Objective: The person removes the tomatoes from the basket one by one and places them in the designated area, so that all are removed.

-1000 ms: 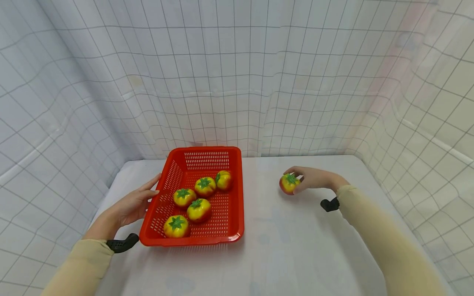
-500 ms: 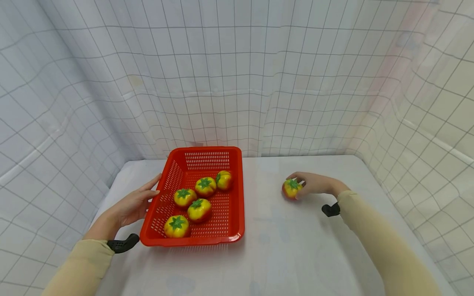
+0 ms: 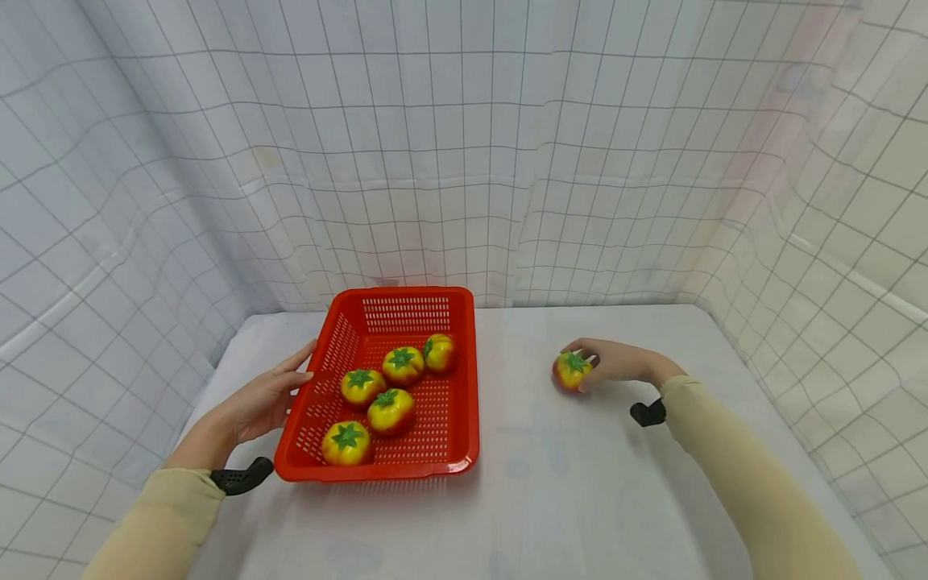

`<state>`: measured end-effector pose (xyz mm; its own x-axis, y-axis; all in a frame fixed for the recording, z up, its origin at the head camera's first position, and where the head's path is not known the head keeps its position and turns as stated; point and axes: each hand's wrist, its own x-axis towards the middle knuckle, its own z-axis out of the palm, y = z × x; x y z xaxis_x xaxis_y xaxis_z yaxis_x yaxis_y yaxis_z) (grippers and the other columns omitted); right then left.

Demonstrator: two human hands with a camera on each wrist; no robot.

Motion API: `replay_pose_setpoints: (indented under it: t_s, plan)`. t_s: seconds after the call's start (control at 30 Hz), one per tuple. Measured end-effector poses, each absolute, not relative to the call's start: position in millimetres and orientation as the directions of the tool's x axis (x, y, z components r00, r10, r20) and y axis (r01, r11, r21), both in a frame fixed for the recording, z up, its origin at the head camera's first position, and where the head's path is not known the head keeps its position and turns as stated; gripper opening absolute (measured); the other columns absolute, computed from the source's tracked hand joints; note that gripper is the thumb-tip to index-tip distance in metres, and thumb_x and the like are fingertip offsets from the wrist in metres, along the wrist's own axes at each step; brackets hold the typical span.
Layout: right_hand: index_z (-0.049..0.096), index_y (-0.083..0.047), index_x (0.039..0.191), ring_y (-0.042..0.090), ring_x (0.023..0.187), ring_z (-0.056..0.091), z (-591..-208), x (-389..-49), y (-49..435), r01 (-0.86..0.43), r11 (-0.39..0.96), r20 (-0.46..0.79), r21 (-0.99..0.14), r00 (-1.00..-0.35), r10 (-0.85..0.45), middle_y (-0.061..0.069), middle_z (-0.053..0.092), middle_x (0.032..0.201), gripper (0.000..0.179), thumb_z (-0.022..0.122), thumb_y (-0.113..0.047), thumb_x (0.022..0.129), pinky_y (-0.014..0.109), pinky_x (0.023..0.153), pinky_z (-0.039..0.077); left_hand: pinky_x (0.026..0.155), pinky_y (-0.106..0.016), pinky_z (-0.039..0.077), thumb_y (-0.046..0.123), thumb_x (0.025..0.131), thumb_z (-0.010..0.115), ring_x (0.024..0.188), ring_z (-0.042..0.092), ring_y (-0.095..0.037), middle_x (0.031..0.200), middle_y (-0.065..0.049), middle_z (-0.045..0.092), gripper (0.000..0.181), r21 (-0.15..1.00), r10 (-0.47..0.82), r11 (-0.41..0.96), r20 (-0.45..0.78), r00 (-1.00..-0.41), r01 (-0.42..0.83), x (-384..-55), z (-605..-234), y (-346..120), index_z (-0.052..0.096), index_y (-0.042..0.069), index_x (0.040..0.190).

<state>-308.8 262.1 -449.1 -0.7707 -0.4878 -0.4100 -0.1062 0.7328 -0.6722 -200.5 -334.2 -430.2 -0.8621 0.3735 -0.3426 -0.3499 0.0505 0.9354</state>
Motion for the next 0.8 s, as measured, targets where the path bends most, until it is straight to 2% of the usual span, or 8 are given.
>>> replay_pose_setpoints:
  t_s: [0.8]
  plan:
    - [0.049, -0.025, 0.148, 0.033, 0.129, 0.047, -450.7, -308.1, 262.3, -0.112, 0.730, -0.406, -0.674, -0.770, -0.493, 0.016, 0.047, 0.146, 0.072, 0.081, -0.025, 0.083, 0.057, 0.109, 0.037, 0.097, -0.058, 0.051, 0.028, 0.112, 0.041, 0.124, 0.058, -0.028, 0.169, -0.022, 0.006, 0.071, 0.927, 0.379, 0.041, -0.360, -0.853, -0.373, -203.1, -429.4, -335.2, -0.007, 0.038, 0.163]
